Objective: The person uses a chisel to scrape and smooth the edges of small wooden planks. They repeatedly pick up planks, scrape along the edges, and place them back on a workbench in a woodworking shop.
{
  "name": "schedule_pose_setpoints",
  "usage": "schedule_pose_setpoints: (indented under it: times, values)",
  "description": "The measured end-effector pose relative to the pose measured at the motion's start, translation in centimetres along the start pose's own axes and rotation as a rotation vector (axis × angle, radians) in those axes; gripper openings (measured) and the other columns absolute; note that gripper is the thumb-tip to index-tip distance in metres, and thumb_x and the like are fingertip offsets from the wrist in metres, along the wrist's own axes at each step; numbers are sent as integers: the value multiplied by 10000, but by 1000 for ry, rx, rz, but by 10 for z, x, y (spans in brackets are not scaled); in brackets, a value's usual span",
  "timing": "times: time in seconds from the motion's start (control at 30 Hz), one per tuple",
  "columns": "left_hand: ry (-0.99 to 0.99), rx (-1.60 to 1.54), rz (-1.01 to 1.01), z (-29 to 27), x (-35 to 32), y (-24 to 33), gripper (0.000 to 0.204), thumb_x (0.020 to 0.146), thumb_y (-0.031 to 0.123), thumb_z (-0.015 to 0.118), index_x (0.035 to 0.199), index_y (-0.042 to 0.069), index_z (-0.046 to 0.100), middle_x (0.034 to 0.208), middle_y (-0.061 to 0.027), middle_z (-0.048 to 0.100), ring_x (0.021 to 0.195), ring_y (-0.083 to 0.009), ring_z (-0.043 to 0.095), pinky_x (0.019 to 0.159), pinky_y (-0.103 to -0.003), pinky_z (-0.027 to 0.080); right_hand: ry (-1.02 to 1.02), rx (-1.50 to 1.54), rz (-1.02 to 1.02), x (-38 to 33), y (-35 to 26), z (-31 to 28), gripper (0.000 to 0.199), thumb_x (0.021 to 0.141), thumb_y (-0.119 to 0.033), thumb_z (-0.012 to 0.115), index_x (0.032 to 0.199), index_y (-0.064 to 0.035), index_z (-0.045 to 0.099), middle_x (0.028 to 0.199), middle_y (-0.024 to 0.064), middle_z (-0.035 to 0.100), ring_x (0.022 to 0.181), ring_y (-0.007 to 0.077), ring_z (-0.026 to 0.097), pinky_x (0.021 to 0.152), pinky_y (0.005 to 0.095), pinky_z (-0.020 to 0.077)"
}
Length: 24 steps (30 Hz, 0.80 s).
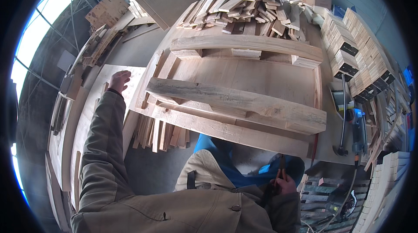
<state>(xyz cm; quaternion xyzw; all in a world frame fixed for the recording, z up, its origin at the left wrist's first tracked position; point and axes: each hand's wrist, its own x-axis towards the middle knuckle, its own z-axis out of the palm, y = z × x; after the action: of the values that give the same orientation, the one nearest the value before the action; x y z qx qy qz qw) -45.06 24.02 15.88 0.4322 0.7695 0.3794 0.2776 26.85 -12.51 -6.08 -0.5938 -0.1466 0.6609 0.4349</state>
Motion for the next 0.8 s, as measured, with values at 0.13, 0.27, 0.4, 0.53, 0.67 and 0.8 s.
schedule_pose_setpoints:
  times: [0.13, 0.27, 0.4, 0.53, 0.67, 0.8]
  values:
    - [-113, 232, 45, 5, -10, -70, 784, 835, 358, 871, 1456, -18, 575, 1400, -180, 651, 1311, -319, 604, 1099, -485, 471, 33, -11, 11, -4, -3, 7, 409, 938, -66, 606, 1342, -10, 578, 987, 187, 718, 862, 279, 707, 807, 406, 591]
    - [-2, 503, 156, 28, -21, -110, 860, 740, 332, 915, 1439, -42, 581, 1396, -264, 650, 1310, -367, 627, 1132, -431, 485, 29, -53, 1, -7, 1, 8, 404, 949, -82, 609, 1345, -11, 569, 995, 193, 720, 832, 290, 714, 741, 418, 606]
    - [-63, 595, 78, 42, -29, -111, 995, 672, 326, 944, 1488, -57, 521, 1403, -264, 643, 1298, -339, 637, 1105, -397, 505, 53, -87, 18, -9, 4, 6, 382, 960, -94, 608, 1331, -12, 569, 1000, 196, 720, 797, 293, 715, 680, 419, 607]
    - [-81, 598, 85, 50, -33, -104, 999, 628, 289, 939, 1479, -44, 534, 1374, -256, 658, 1272, -332, 653, 1083, -392, 521, 83, -113, 21, -13, 4, 7, 362, 966, -100, 605, 1317, -18, 572, 1003, 194, 719, 787, 294, 715, 675, 421, 605]
    - [-96, 637, 111, 52, -28, -105, 1012, 617, 271, 945, 1485, -37, 526, 1344, -242, 674, 1244, -319, 668, 1058, -393, 536, 82, -101, 20, -15, 2, 10, 352, 964, -95, 599, 1306, -18, 576, 999, 193, 717, 781, 293, 714, 673, 423, 600]
    - [-60, 650, 111, 50, -21, -109, 1072, 603, 281, 967, 1515, -26, 492, 1294, -228, 700, 1194, -314, 692, 1036, -384, 548, 72, -105, 12, -16, 1, 13, 346, 961, -89, 592, 1300, -19, 578, 996, 191, 715, 783, 294, 715, 671, 422, 597]
